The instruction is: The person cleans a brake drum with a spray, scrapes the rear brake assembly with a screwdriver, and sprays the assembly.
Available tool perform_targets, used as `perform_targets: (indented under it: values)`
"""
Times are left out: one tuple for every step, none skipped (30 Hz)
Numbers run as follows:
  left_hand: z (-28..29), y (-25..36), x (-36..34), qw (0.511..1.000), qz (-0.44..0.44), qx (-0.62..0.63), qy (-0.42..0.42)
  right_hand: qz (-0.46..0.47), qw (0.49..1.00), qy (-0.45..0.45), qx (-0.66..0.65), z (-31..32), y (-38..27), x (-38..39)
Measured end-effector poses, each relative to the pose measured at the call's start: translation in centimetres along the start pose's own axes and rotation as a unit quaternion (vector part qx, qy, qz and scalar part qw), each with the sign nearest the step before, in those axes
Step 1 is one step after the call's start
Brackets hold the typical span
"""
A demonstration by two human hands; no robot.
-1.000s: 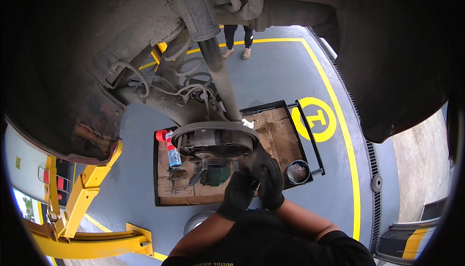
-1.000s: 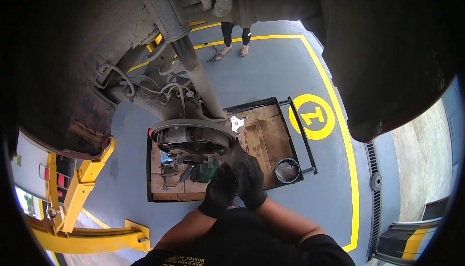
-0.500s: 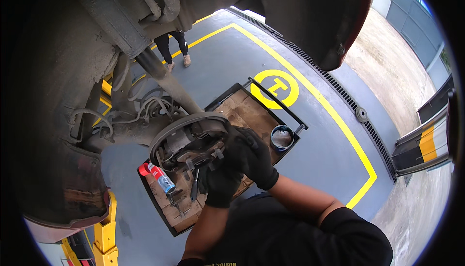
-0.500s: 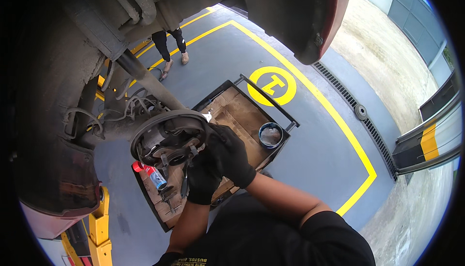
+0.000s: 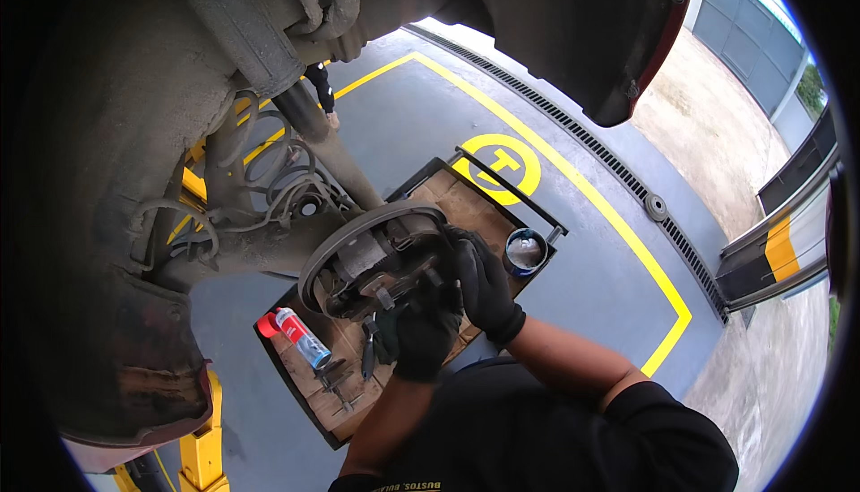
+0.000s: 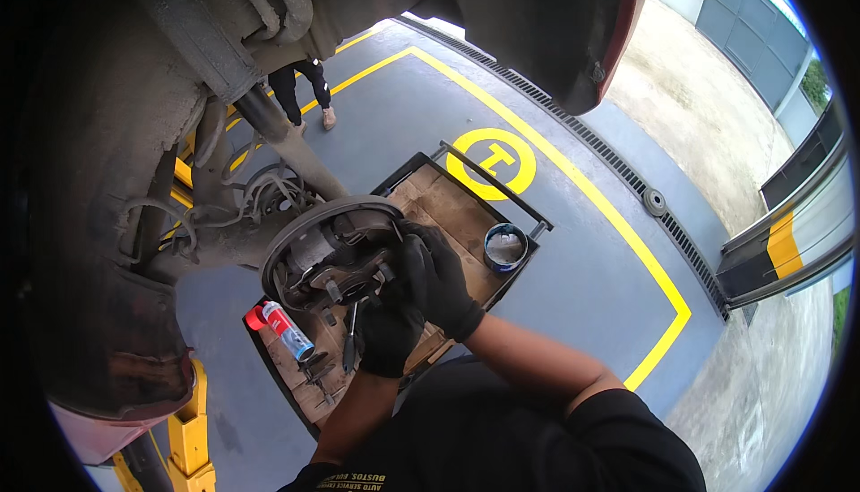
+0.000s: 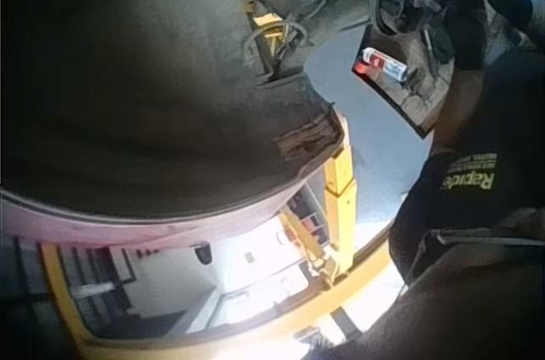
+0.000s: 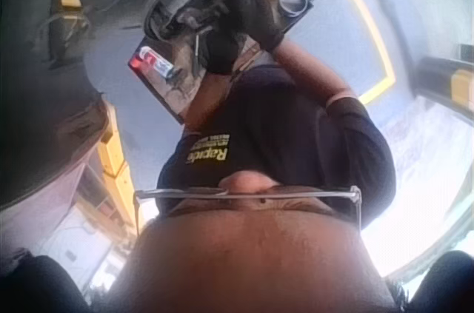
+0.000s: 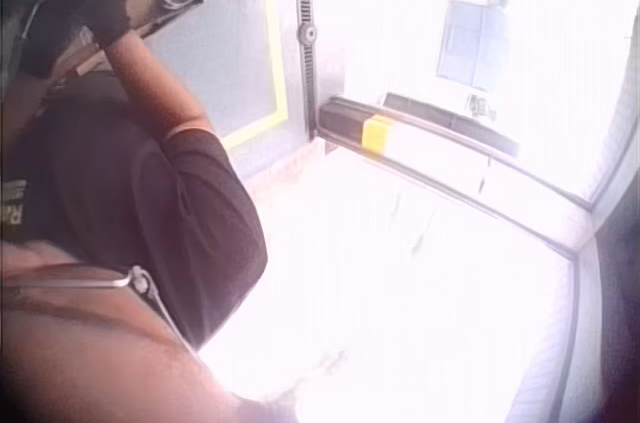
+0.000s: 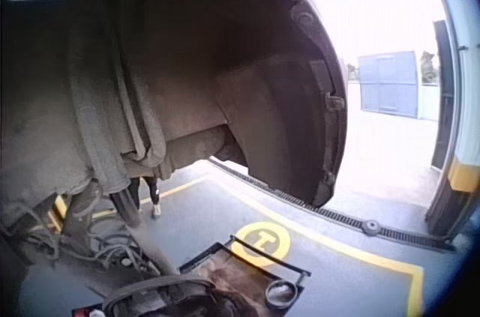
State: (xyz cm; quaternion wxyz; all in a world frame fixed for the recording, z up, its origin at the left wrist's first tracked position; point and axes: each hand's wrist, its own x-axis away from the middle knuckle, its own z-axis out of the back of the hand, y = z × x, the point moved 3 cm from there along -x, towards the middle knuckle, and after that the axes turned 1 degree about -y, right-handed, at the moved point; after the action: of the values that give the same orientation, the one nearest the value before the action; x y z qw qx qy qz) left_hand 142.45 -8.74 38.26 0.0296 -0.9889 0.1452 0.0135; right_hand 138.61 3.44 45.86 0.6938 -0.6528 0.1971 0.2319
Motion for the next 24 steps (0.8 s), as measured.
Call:
perform_targets:
  values:
    - [0.1,0.0,0.4,1.000,-0.002,-0.006,0.001,0.052,0.997,-0.003,0.056,-0.3,-0.6,-0.5]
    - [0.2,0.1,0.6,1.000,-0.004,-0.011,0.001,0.027,0.999,-0.011,0.028,0.0,-1.0,-0.9]
    - [0.2,0.4,0.6,1.000,-0.004,-0.013,-0.003,0.002,1.000,-0.018,0.000,0.5,-1.5,-1.4]
    - [0.0,0.4,0.6,1.000,0.009,0.006,-0.008,-0.033,0.999,-0.022,-0.029,0.6,-2.1,-1.4]
    - [0.0,0.6,0.5,0.999,0.028,0.035,-0.013,-0.030,0.999,-0.010,-0.020,0.3,-1.7,-0.7]
    - [0.4,0.9,0.5,0.997,0.042,0.061,-0.016,-0.027,1.000,0.003,-0.010,-0.2,-1.0,0.1]
    - [0.6,1.3,0.4,0.997,0.050,0.062,-0.015,-0.012,1.000,0.015,0.000,-0.4,-0.6,0.1]
    - [1.4,1.9,0.4,1.000,0.026,0.003,-0.011,-0.055,0.997,-0.005,-0.047,-0.5,0.2,0.1]
    - [2.1,2.5,0.4,0.998,0.000,-0.057,-0.006,-0.098,0.991,-0.025,-0.092,-0.1,1.0,0.2]
    - [2.7,2.9,0.2,0.993,-0.020,-0.115,0.001,-0.143,0.980,-0.041,-0.135,0.1,1.7,0.4]
    - [1.6,2.3,0.1,0.994,-0.016,-0.106,-0.006,-0.120,0.990,-0.027,-0.075,0.3,1.3,0.1]
    - [0.5,1.5,-0.4,0.995,-0.013,-0.098,-0.013,-0.097,0.995,-0.014,-0.014,0.7,0.7,-0.5]
    - [-0.4,0.9,-0.5,0.996,-0.009,-0.090,-0.021,-0.072,0.996,-0.001,0.047,1.0,0.0,-0.7]
    - [0.0,1.1,-0.2,0.999,0.017,-0.034,-0.022,-0.101,0.994,-0.007,0.039,0.2,0.8,0.1]
    - [1.2,1.5,0.2,0.999,0.044,0.021,-0.023,-0.131,0.991,-0.013,0.032,-0.9,2.2,1.7]
    - [2.2,2.0,0.2,0.994,0.069,0.076,-0.026,-0.157,0.987,-0.023,0.024,-1.9,3.0,2.6]
    - [3.6,2.6,0.2,0.999,0.053,0.012,-0.004,-0.179,0.983,-0.009,-0.027,-2.3,2.7,2.9]
    - [4.9,3.3,0.2,0.998,0.036,-0.053,0.019,-0.158,0.987,0.003,-0.027,-2.2,2.3,2.4]
    - [6.1,3.5,0.7,0.992,0.026,-0.115,0.051,-0.146,0.989,0.020,-0.025,-1.5,2.2,1.9]
    - [5.6,3.1,0.8,0.997,0.045,-0.054,0.020,-0.105,0.994,0.020,0.035,-1.0,1.4,1.1]
    - [5.1,2.7,0.9,0.998,0.062,0.007,-0.010,-0.068,0.993,0.024,0.095,-0.7,0.7,0.4]
    - [4.0,2.3,0.8,0.994,0.081,0.066,-0.044,-0.089,0.992,0.025,0.084,-1.0,1.0,1.0]
    - [3.5,2.4,0.5,0.971,0.092,0.219,-0.008,-0.105,0.992,0.025,0.071,-1.5,1.6,1.8]
    - [2.9,2.6,0.2,0.925,0.102,0.365,0.028,-0.121,0.991,0.025,0.058,-1.7,2.1,2.1]
